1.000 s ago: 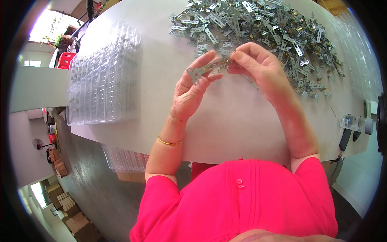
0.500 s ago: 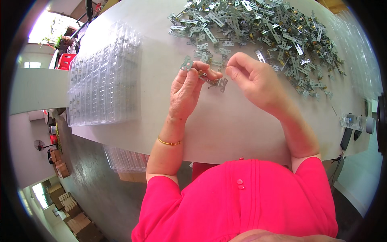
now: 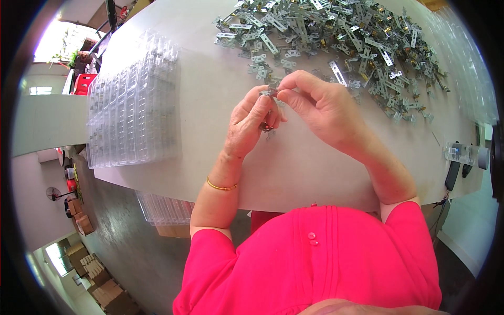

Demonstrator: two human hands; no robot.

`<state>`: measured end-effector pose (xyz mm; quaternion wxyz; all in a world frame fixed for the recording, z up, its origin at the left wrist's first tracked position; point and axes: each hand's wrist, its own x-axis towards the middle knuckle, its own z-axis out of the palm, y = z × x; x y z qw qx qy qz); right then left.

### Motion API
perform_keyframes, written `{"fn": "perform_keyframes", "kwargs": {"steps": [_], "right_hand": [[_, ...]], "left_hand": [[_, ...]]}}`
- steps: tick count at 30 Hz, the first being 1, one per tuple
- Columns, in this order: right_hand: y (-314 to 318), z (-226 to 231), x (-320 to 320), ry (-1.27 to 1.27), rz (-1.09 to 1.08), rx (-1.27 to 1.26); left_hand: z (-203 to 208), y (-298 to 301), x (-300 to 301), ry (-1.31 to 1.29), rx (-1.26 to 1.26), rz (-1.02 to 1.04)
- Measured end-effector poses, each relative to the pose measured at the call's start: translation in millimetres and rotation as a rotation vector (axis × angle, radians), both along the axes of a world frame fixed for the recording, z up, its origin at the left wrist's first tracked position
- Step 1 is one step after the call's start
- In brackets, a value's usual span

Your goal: The person picks metal components from a pile on the table, fits the pieces together by hand, and places the assembled parts into the compartments of a plastic tray.

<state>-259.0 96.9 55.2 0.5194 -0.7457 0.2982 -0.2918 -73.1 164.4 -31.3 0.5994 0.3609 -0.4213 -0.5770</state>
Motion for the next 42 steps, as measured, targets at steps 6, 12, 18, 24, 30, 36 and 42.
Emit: {"fn": "perform_keyframes", "kwargs": {"steps": [6,12,18,24,30,36,42], "right_hand": [[-2.3,-7.5,0.0,0.051,-0.024,-0.11],[-1.9,-4.1,-0.8,0.108,-0.026,-0.14],[1.0,-1.3,-2.7,0.16,-0.04,-0.195],[1.1,-12.8,-0.8,0.137,-0.014,-0.222],[3.4,-13.1,0.9,0.105,-0.074,-0.355],[-3.0,-16.2,3.3,-0.102,-0.182,-0.286],[-9.0,-14.9,-0.8,-0.044,-0.176,-0.228]], "left_hand": [[-0.4,0.1,1.0,-0.005,0.01,-0.024],[-3.4,1.7,2.6,-0.028,-0.003,-0.004],[8.6,5.3,-3.7,-0.278,0.099,0.08],[3.1,6.6,-5.3,-0.394,0.033,0.04],[-1.2,5.9,-6.6,-0.482,-0.077,0.021],[6.7,8.4,-5.6,-0.251,0.164,-0.056],[3.3,-2.7,2.3,0.083,-0.065,-0.07]]}}
